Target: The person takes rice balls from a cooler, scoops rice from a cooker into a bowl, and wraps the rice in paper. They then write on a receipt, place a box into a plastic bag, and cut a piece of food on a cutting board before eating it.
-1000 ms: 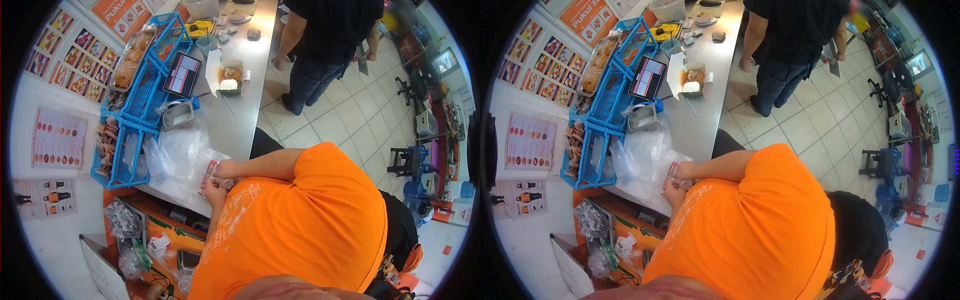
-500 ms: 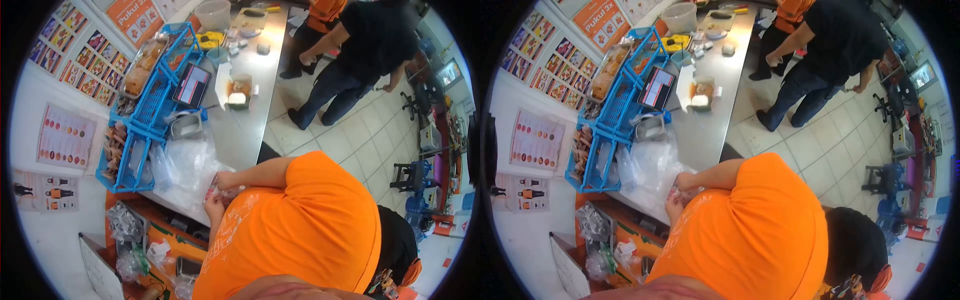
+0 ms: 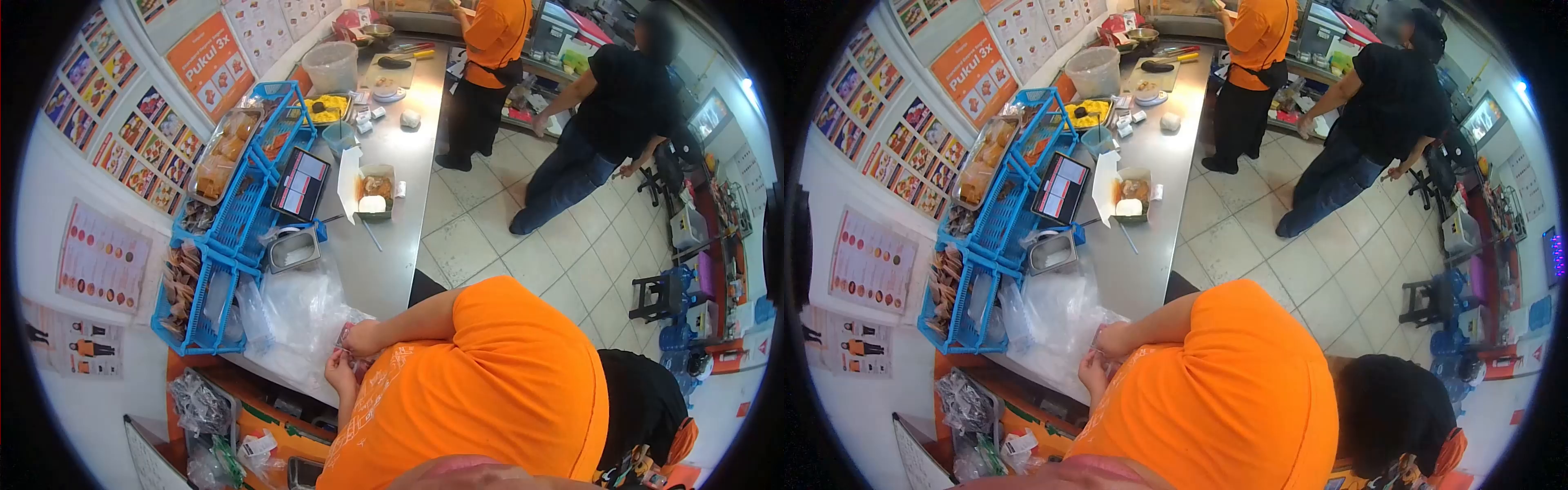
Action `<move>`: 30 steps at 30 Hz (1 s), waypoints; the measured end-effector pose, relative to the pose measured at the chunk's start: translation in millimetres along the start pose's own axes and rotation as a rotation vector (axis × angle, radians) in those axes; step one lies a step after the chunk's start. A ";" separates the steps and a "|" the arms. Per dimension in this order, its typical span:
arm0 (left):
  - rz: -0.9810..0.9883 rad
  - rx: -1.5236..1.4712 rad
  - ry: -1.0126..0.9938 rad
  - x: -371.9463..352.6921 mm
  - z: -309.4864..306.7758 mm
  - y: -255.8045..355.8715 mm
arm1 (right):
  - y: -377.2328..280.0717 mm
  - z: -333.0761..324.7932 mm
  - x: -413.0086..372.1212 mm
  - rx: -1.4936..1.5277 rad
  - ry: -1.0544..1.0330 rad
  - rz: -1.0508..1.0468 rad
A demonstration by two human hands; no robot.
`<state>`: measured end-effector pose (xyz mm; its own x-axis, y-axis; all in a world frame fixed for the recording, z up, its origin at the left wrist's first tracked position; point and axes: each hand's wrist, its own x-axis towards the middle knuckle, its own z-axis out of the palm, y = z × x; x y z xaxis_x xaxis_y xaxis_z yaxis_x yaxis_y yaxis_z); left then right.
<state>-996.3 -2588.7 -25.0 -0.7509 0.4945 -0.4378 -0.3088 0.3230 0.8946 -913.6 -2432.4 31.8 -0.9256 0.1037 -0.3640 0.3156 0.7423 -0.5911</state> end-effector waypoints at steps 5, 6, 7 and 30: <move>0.078 -0.080 0.026 1.5 4.4 -5.2 | 6.7 8.6 14.1 -0.139 -0.052 -0.051; 0.079 0.018 0.019 -8.1 6.1 9.7 | 6.3 10.0 16.7 -0.226 -0.077 -0.075; 0.077 0.120 0.013 -15.1 5.6 17.4 | 4.0 13.7 16.9 -0.308 -0.105 -0.100; 0.279 0.336 -0.109 -9.5 -5.9 5.1 | -0.7 7.4 2.2 -0.226 -0.056 -0.106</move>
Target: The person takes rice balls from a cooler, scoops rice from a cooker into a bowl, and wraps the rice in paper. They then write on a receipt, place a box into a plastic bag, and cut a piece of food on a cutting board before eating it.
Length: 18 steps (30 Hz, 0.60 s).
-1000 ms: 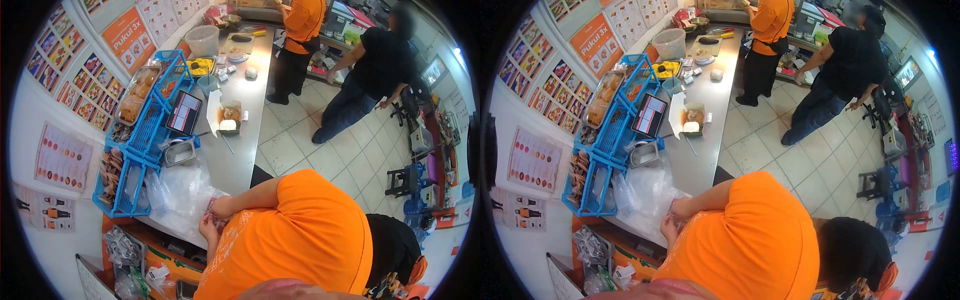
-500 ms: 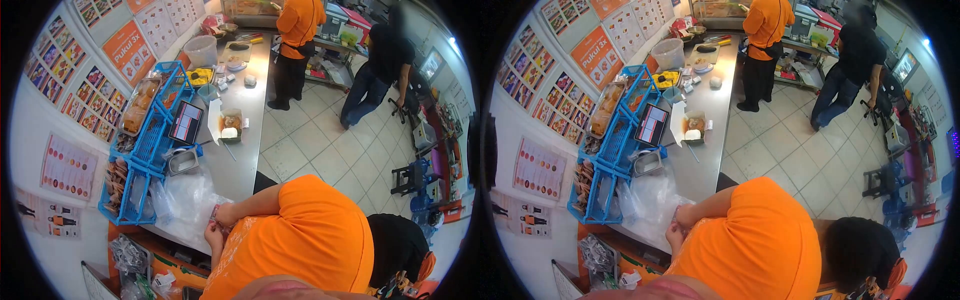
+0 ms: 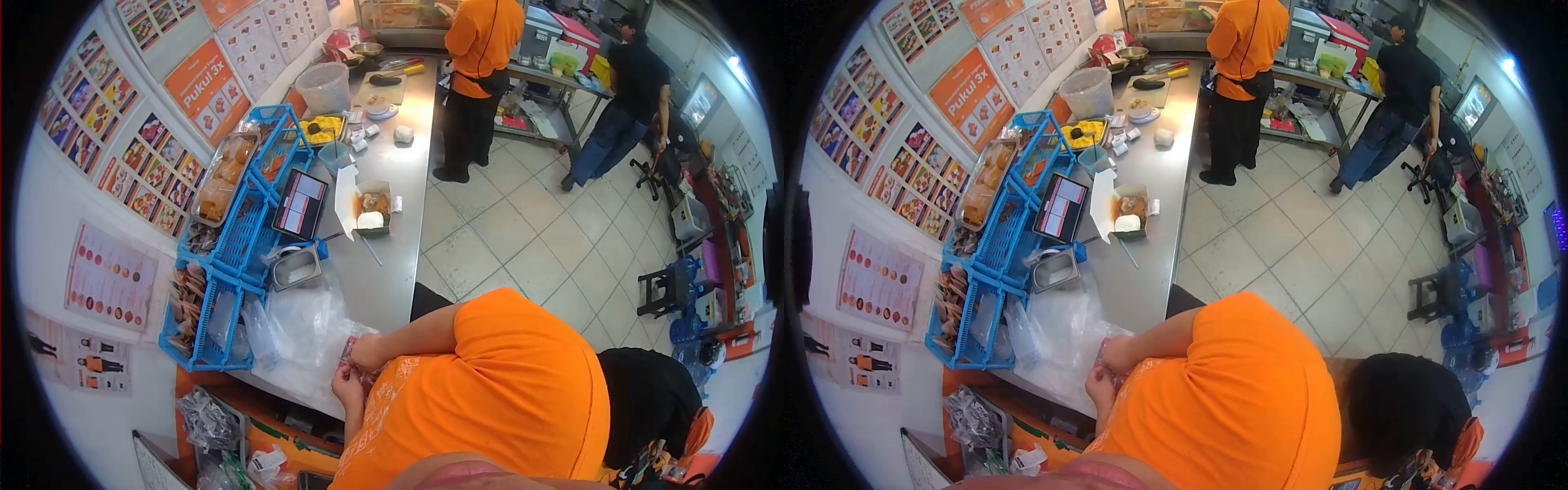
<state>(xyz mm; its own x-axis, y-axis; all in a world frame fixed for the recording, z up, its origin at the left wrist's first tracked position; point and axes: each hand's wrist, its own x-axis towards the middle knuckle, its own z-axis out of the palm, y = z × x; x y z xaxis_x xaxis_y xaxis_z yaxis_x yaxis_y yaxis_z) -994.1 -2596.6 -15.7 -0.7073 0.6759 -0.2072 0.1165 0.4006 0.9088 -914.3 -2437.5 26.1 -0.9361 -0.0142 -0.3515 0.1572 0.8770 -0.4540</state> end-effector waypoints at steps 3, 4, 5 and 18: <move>-0.012 -0.137 0.074 5.5 6.4 -23.3 | -1.6 -0.8 2.4 -0.026 0.000 0.030; -0.023 -0.214 0.115 7.1 6.5 -30.6 | -2.5 -2.7 1.3 -0.046 0.007 0.029; -0.020 -0.215 0.112 8.7 5.1 -38.1 | -3.9 -6.5 -1.7 -0.047 0.009 0.032; -0.052 -0.164 0.130 11.1 5.3 -49.6 | -6.4 -11.7 -1.8 -0.059 0.016 -0.016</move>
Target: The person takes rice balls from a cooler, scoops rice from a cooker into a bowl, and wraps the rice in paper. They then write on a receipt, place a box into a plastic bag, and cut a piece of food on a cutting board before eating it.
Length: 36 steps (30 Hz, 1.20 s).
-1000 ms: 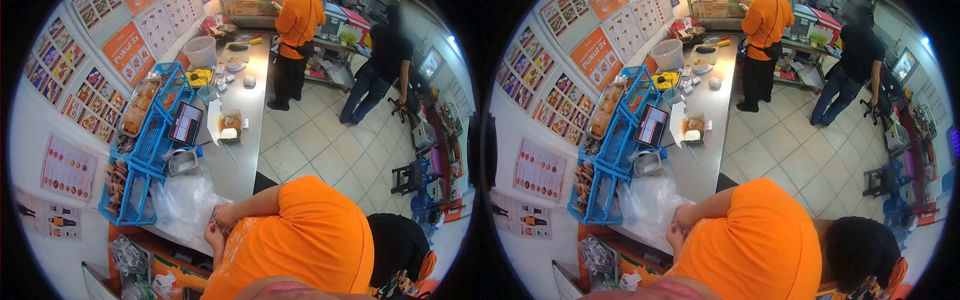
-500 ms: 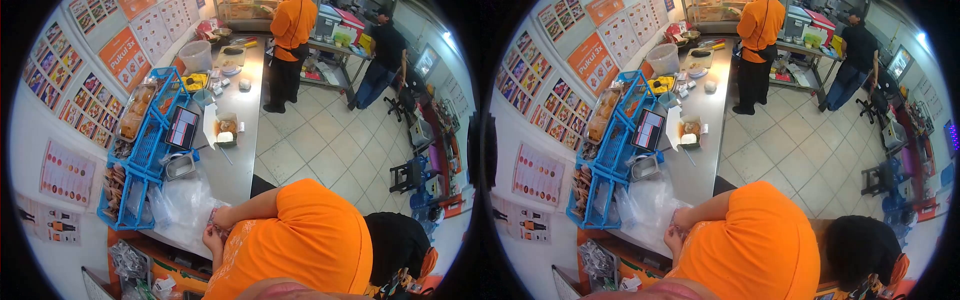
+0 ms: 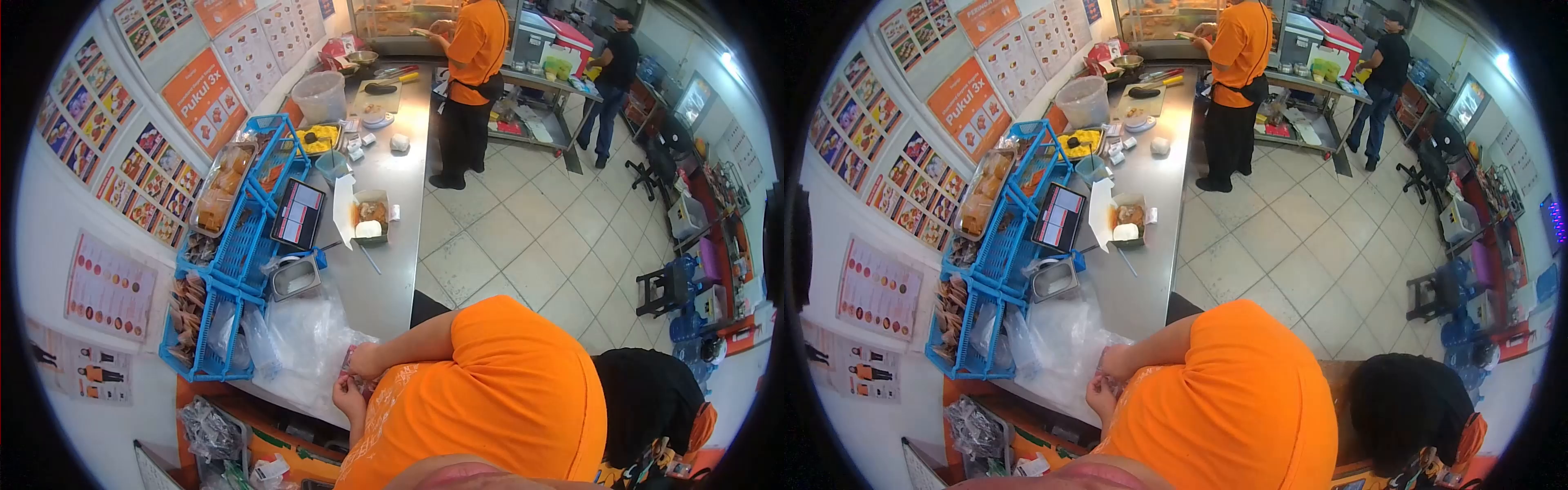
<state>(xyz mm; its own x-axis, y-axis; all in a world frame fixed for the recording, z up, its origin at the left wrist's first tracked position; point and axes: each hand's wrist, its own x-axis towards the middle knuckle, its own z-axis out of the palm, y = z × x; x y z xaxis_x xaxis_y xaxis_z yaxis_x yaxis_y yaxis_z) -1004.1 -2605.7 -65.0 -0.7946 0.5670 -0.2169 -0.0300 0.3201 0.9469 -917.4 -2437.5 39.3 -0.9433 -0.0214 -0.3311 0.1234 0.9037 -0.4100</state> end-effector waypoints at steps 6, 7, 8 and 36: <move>0.018 0.045 -0.140 1.2 -4.6 13.8 | 1.7 2.7 -0.8 0.001 -0.026 -0.048; 0.039 0.110 -0.163 1.6 -5.8 14.4 | 4.1 8.3 2.4 0.005 -0.007 -0.053; 0.031 0.114 -0.152 1.6 -6.8 14.3 | 5.8 13.0 5.8 0.009 -0.011 -0.065; 0.269 0.678 -0.387 3.1 -16.9 86.1 | 9.6 1.3 -14.2 0.136 0.141 -0.065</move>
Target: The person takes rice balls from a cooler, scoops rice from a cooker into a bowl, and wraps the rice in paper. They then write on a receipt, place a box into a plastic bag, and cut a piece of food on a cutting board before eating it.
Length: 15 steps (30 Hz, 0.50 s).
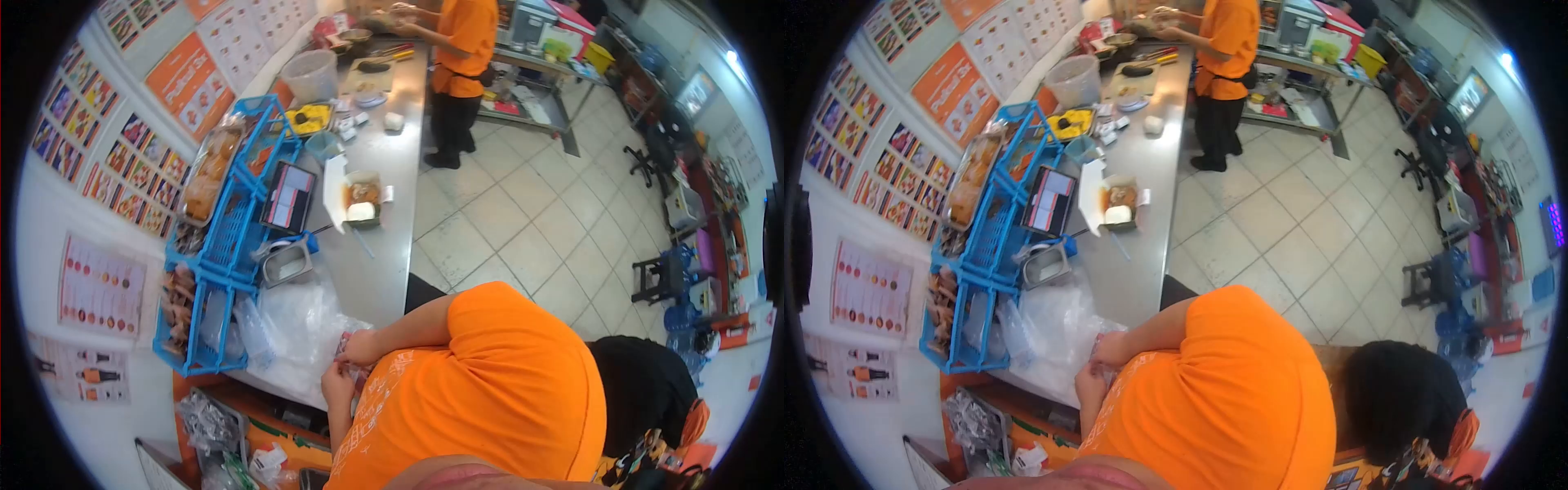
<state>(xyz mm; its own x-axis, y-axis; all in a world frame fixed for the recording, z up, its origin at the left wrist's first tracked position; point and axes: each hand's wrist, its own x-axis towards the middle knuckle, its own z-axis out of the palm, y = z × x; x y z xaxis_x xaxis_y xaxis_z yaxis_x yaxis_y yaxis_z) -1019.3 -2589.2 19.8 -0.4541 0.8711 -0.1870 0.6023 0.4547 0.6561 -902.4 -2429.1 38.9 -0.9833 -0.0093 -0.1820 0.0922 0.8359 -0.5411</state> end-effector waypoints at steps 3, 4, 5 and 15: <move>-0.080 0.022 0.015 -0.6 -3.5 -3.7 | 9.1 17.5 9.1 -0.041 0.012 -0.053; -0.102 -0.039 0.002 0.1 -0.9 -11.4 | 6.3 11.9 6.2 -0.016 0.003 -0.070; -0.127 -0.099 -0.007 -0.2 2.2 -19.1 | 4.1 8.1 5.0 0.007 -0.008 -0.092; -0.193 -0.398 0.174 6.2 38.2 -93.3 | 4.4 6.8 9.6 -0.171 -0.159 -0.104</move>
<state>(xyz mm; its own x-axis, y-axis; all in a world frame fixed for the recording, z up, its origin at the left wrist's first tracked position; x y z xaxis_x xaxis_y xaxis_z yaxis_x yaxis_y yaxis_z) -1053.3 -2619.2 -70.5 -0.6563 0.7186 -0.2298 0.2135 0.4690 0.8570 -910.3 -2429.2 29.2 -0.9478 -0.1748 -0.2667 -0.0493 0.9067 -0.4189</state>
